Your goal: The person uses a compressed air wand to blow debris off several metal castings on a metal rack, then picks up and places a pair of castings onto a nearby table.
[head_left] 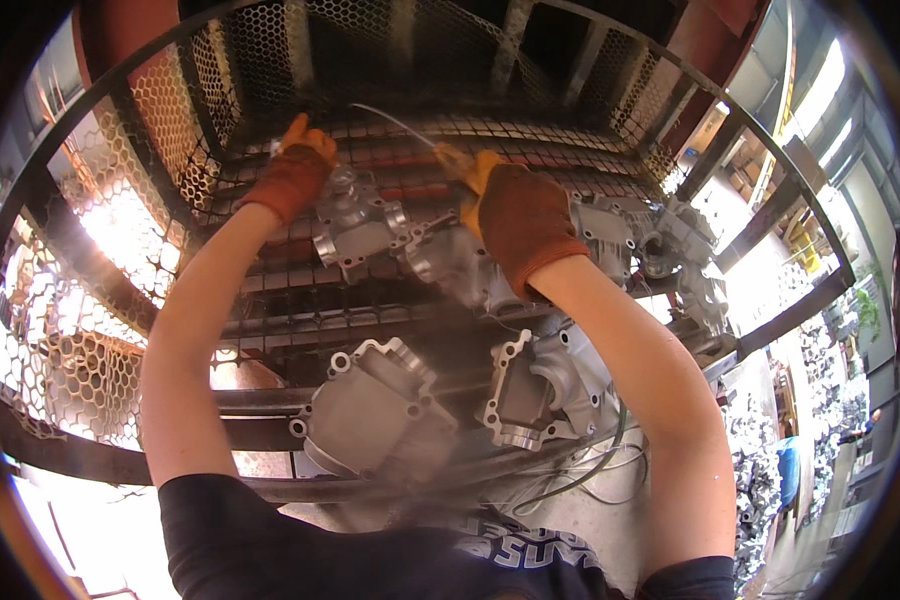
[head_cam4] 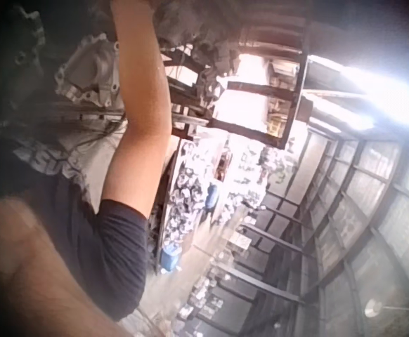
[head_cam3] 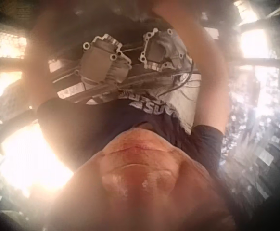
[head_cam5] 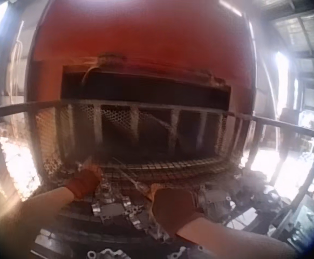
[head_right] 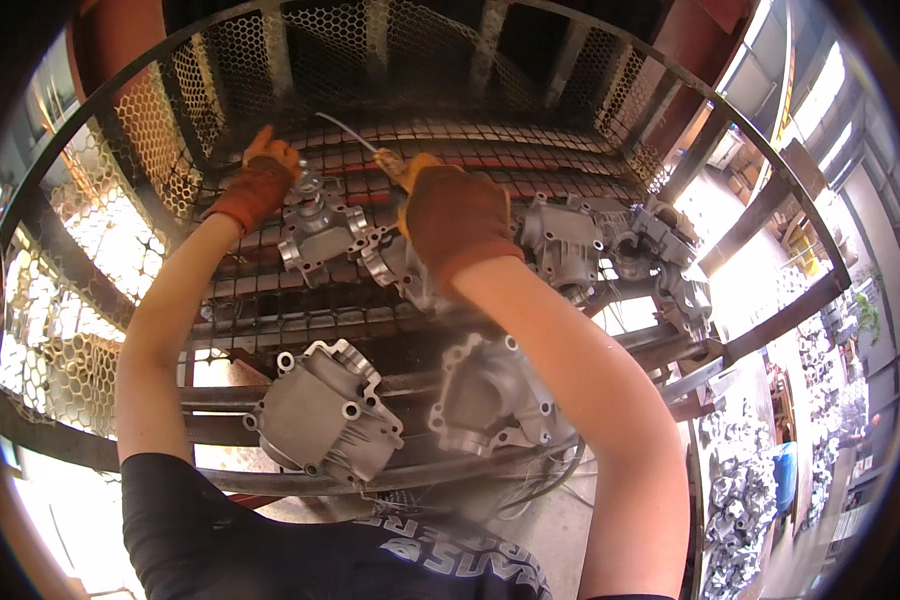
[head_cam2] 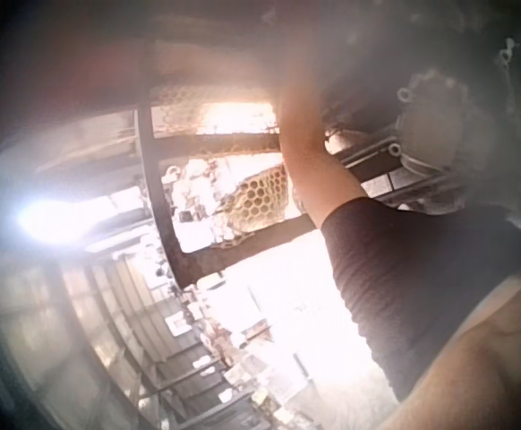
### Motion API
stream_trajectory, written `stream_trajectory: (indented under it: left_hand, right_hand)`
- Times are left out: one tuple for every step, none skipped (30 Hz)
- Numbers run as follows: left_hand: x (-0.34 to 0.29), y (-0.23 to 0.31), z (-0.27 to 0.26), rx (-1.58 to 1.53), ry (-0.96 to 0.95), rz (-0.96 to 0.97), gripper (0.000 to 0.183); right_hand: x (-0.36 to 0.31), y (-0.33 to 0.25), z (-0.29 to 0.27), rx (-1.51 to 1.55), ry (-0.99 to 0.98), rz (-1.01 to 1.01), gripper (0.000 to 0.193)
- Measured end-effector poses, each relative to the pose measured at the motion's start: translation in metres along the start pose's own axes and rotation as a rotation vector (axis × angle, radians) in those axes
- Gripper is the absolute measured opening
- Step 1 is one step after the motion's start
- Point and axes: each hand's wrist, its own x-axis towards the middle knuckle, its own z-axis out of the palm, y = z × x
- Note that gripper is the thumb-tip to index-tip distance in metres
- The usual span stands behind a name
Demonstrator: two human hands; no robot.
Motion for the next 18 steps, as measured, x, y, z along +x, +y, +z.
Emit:
stream_trajectory:
  left_hand:
    - [-0.008,0.002,0.001,-0.012,-0.002,-0.031,0.029]
    - [-0.011,0.009,0.016,0.055,0.069,-0.087,0.027]
    - [-0.024,0.015,0.023,0.133,0.128,-0.154,0.026]
    - [-0.035,0.020,0.030,0.211,0.188,-0.219,0.025]
    - [-0.044,0.021,0.034,0.084,0.104,-0.224,0.027]
    - [-0.049,0.026,-0.002,-0.055,0.033,-0.210,0.031]
    - [-0.052,0.030,-0.022,-0.189,-0.041,-0.197,0.035]
    - [-0.059,0.027,-0.021,-0.382,-0.012,-0.199,0.039]
    - [-0.064,0.021,-0.013,-0.578,0.018,-0.197,0.044]
    - [-0.072,0.011,-0.002,-0.771,0.050,-0.204,0.048]
    - [-0.080,0.002,0.034,-0.971,0.114,-0.220,0.063]
    - [-0.086,0.003,0.035,-1.055,0.153,-0.151,0.065]
    - [-0.092,0.005,0.035,-1.140,0.196,-0.076,0.068]
    - [-0.097,0.007,0.033,-1.222,0.240,-0.003,0.071]
    - [-0.099,0.016,0.018,-1.038,0.153,-0.048,0.076]
    - [-0.101,0.030,-0.007,-0.851,0.062,-0.089,0.081]
    - [-0.100,0.040,-0.023,-0.665,-0.022,-0.119,0.087]
    - [-0.103,0.043,-0.026,-0.617,-0.036,-0.106,0.084]
  right_hand:
    - [0.004,0.005,0.008,-0.076,-0.054,-0.098,0.029]
    - [0.012,0.013,0.021,-0.150,-0.110,-0.197,0.029]
    - [0.013,0.007,0.021,-0.215,-0.160,-0.313,0.030]
    - [0.008,0.004,0.019,-0.118,-0.053,-0.267,0.031]
    - [0.002,0.003,0.015,-0.022,0.052,-0.218,0.032]
    - [-0.003,0.004,0.010,0.063,0.153,-0.143,0.033]
    - [-0.006,0.014,0.015,-0.154,0.081,-0.308,0.033]
    - [-0.009,0.028,0.020,-0.365,0.015,-0.484,0.034]
    - [-0.015,0.035,0.018,-0.366,0.013,-0.525,0.035]
    - [-0.020,0.039,0.017,-0.364,0.014,-0.578,0.037]
    - [-0.028,0.034,0.011,-0.148,0.080,-0.515,0.039]
    - [-0.037,0.033,0.004,0.067,0.134,-0.434,0.041]
    - [-0.053,0.030,-0.017,0.318,0.050,-0.232,0.041]
    - [-0.067,0.033,-0.028,0.303,-0.036,-0.215,0.040]
    - [-0.082,0.040,-0.037,0.285,-0.118,-0.188,0.040]
    - [-0.093,0.048,-0.040,0.270,-0.204,-0.159,0.039]
    - [-0.103,0.057,-0.042,0.263,-0.222,-0.098,0.039]
    - [-0.111,0.064,-0.044,0.259,-0.239,-0.056,0.039]
